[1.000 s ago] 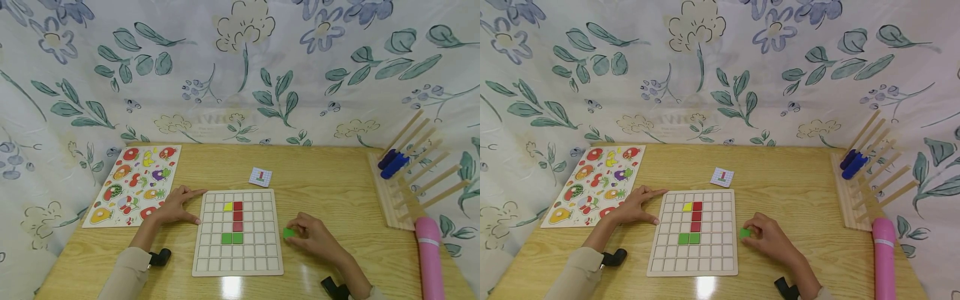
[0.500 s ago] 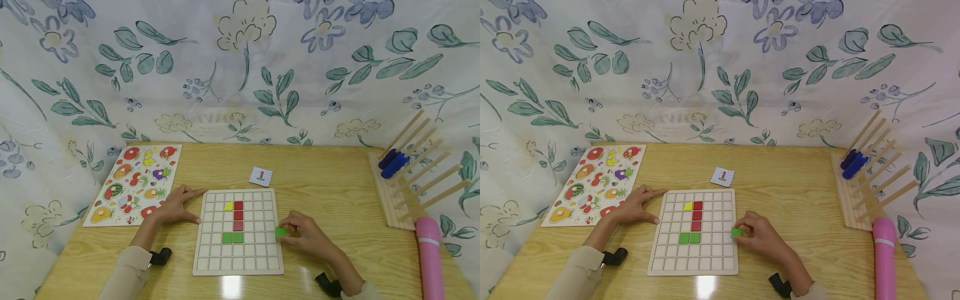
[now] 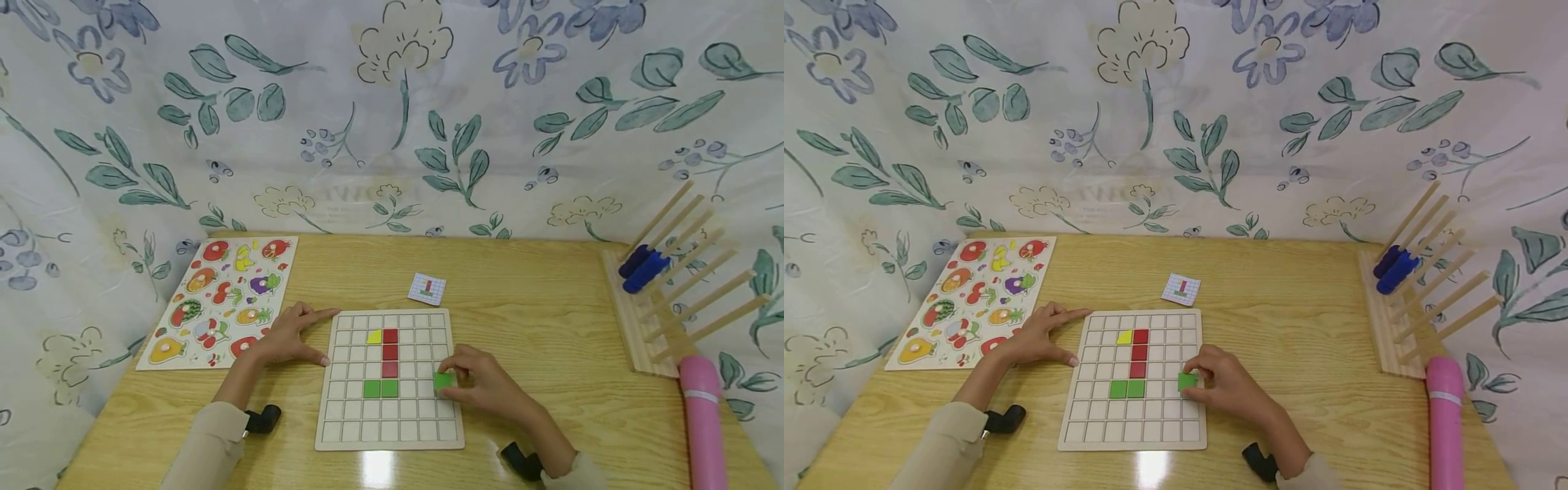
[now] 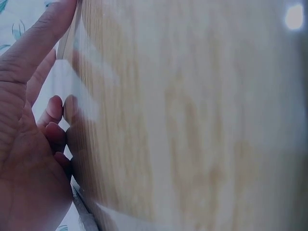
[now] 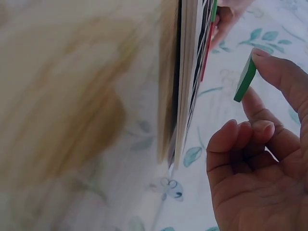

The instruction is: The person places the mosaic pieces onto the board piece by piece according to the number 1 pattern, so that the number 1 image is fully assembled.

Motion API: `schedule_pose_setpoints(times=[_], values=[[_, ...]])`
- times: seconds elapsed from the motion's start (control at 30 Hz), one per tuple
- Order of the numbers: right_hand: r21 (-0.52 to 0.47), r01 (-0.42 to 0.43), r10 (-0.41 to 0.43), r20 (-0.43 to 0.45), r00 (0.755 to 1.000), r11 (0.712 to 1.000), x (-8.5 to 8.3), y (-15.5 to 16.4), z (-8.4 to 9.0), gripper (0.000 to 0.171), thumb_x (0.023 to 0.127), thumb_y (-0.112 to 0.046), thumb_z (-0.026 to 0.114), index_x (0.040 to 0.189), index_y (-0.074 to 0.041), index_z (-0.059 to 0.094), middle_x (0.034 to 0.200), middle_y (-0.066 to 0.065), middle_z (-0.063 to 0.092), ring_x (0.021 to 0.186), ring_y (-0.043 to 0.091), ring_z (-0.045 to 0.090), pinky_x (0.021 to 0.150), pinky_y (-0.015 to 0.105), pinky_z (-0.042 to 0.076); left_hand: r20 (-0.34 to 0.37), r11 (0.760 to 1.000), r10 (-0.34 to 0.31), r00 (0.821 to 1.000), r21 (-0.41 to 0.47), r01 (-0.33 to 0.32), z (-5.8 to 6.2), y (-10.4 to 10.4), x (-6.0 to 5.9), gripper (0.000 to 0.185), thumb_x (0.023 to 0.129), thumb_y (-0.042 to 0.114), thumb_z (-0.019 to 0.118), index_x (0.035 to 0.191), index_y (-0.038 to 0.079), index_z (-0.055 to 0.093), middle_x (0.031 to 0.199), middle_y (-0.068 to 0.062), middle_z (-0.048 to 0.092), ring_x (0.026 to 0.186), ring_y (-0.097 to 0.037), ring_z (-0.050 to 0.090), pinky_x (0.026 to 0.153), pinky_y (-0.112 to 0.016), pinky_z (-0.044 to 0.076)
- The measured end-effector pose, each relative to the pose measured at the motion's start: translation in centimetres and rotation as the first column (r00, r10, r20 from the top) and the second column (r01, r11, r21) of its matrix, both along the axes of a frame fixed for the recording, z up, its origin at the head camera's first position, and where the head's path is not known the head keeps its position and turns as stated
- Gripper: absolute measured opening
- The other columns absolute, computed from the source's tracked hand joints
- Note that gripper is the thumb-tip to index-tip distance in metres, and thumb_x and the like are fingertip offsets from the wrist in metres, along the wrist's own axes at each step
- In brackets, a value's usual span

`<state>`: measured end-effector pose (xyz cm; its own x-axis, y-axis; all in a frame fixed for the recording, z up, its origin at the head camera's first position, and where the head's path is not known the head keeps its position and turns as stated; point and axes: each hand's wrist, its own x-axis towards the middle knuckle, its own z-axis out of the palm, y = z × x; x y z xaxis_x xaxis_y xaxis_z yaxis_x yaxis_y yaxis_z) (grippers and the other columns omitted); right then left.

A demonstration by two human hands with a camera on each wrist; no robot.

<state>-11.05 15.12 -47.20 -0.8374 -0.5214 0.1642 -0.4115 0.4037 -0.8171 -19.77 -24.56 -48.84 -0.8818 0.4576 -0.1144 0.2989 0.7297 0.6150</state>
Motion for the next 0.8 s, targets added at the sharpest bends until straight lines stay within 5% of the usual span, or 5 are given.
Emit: schedule_pose_setpoints(times=[0.43,0.8], values=[[-0.006,-0.085,0.085,0.003,0.996,0.996,-0.8,-2.8,0.0,0.018,0.081,-0.015,0.082,0.095,-0.009,0.073,0.074,-0.001,0.042,0.074,0.003,0.039,0.063,0.019,0.037,0.005,1.0,0.0,1.0,0.0,0.0,-0.1,0.1,0.1,0.093,0.064,0.047,0.091,0.146,0.027,0.052,0.096,-0.004,0.032,0.088,-0.021,0.028,0.075,-0.038,0.024],[0.161,-0.154,0.153,0.018,0.988,0.975,-1.1,-4.5,0.2,0.016,0.085,-0.019,0.078,0.095,-0.009,0.072,0.081,-0.002,0.048,0.077,0.002,0.039,0.067,0.018,0.037,-0.006,1.0,-0.001,1.0,0.005,0.001,-0.1,0.0,0.0,0.093,0.063,0.047,0.091,0.146,0.028,0.052,0.096,-0.004,0.032,0.087,-0.02,0.028,0.075,-0.038,0.024]])
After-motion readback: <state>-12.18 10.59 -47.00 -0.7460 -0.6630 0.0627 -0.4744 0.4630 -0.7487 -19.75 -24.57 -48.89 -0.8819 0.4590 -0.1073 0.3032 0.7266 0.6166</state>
